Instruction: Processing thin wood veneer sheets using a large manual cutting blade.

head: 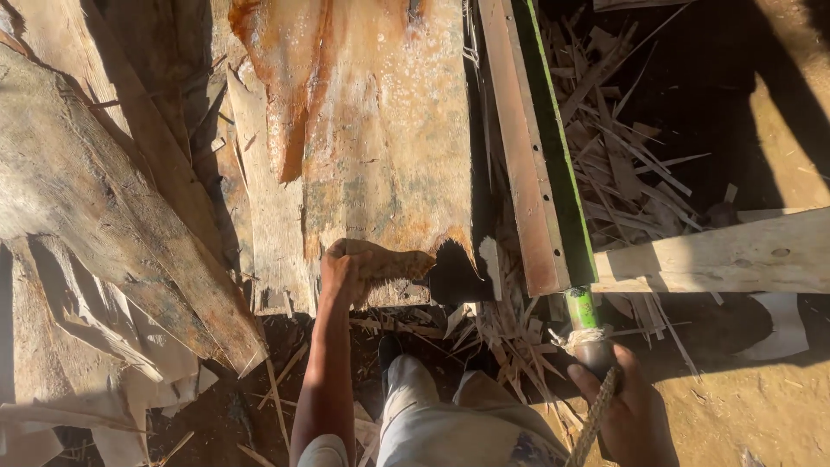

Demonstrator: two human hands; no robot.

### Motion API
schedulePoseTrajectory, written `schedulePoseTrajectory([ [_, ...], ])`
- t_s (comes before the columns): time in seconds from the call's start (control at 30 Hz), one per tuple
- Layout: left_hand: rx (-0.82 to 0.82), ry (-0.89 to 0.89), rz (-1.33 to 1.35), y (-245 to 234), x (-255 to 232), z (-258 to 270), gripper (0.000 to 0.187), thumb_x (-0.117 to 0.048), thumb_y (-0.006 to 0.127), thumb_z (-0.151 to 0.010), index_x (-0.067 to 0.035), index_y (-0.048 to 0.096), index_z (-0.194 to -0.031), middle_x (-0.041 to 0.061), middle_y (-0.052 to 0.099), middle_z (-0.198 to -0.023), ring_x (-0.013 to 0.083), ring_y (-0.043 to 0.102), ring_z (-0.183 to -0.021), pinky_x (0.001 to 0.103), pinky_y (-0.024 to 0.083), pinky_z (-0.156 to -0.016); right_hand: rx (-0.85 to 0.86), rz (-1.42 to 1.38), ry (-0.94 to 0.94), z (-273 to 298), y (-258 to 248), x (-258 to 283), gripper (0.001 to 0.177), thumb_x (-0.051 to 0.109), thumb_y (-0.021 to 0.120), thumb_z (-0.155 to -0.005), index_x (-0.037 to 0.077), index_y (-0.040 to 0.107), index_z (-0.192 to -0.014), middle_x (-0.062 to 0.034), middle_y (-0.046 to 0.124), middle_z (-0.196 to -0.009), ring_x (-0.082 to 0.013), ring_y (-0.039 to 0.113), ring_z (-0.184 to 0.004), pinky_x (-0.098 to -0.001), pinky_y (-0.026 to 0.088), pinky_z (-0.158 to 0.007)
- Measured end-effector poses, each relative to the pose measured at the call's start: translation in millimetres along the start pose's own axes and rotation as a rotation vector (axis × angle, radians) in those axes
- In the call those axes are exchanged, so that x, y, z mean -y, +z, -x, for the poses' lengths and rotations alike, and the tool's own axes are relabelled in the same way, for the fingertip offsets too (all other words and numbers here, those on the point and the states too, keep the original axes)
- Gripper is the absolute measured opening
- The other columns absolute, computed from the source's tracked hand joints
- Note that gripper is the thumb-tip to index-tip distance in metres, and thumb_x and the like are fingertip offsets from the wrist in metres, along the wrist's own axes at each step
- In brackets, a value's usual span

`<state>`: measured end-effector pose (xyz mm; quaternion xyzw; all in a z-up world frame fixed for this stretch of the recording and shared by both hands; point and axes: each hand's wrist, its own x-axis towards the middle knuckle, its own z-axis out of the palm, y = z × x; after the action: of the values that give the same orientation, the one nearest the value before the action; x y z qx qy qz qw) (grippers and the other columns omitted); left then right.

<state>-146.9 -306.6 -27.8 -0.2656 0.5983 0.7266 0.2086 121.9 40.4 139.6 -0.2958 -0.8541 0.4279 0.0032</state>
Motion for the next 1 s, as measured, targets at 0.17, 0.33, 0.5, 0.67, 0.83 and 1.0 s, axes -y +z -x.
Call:
schedulePoseTrajectory([
  [0.17, -0.034, 0.006, -0.205, -8.2, 3.1, 28.9, 0.023, -0.002, 0.072, -0.088, -0.002, 0.068, -0.111, 0.017, 0.078, -0.100, 0.0230, 0.074, -0.078, 0.033, 0.061, -0.060, 0.042, 0.131, 0.092, -23.4, 81.2, -79.3, 0.045, 0.028, 0.072, -0.090, 0.004, 0.051, -0.123, -0.0220, 0.073, -0.090, -0.0425, 0.072, -0.083, -0.0469, 0.055, -0.068],
  [0.33, 0.001, -0.010, -0.024, -2.8, 41.8, 47.6, 0.024, 0.002, 0.071, -0.087, 0.003, 0.066, -0.110, 0.019, 0.075, -0.097, 0.0237, 0.072, -0.074, 0.034, 0.060, -0.056, 0.114, -0.010, 0.031, -44.2, 117.8, -141.2, 0.038, 0.031, 0.070, -0.093, 0.003, 0.053, -0.112, -0.0213, 0.072, -0.085, -0.0418, 0.070, -0.079, -0.0455, 0.053, -0.068],
  [0.5, -0.023, 0.001, -0.008, -16.6, 56.7, 73.7, 0.025, 0.005, 0.069, -0.084, 0.002, 0.066, -0.110, 0.015, 0.076, -0.097, 0.0217, 0.074, -0.079, 0.032, 0.063, -0.065, 0.174, 0.048, 0.384, -14.3, 31.4, -10.7, 0.031, 0.030, 0.071, -0.093, 0.006, 0.062, -0.111, -0.0205, 0.069, -0.084, -0.0331, 0.069, -0.072, -0.0434, 0.053, -0.068],
  [0.67, -0.001, 0.159, 0.234, -91.6, 184.4, 77.8, 0.024, 0.008, 0.069, -0.084, -0.001, 0.064, -0.105, 0.013, 0.073, -0.092, 0.0213, 0.071, -0.080, 0.034, 0.061, -0.070, 0.050, 0.032, 0.177, -8.9, 15.0, 0.6, 0.033, 0.025, 0.075, -0.085, 0.006, 0.063, -0.109, -0.0154, 0.076, -0.084, -0.0271, 0.075, -0.072, -0.0415, 0.056, -0.065],
  [0.83, -0.064, -0.059, 0.147, -86.7, 190.6, 122.2, 0.020, 0.008, 0.069, -0.084, -0.001, 0.066, -0.101, 0.012, 0.075, -0.090, 0.0206, 0.072, -0.077, 0.035, 0.062, -0.066, 0.072, 0.119, 0.007, -42.0, 109.4, -124.5, 0.040, 0.029, 0.072, -0.091, 0.003, 0.050, -0.112, -0.0210, 0.073, -0.085, -0.0392, 0.071, -0.078, -0.0456, 0.054, -0.067],
  [1.0, -0.033, -0.033, 0.119, -101.0, 210.8, 117.9, 0.021, 0.008, 0.071, -0.084, -0.001, 0.068, -0.102, 0.011, 0.076, -0.090, 0.0194, 0.071, -0.076, 0.034, 0.060, -0.065, 0.147, 0.016, -0.023, -45.9, 110.5, -135.6, 0.041, 0.030, 0.072, -0.092, 0.000, 0.047, -0.106, -0.0205, 0.069, -0.079, -0.0369, 0.067, -0.070, -0.0443, 0.054, -0.066],
])
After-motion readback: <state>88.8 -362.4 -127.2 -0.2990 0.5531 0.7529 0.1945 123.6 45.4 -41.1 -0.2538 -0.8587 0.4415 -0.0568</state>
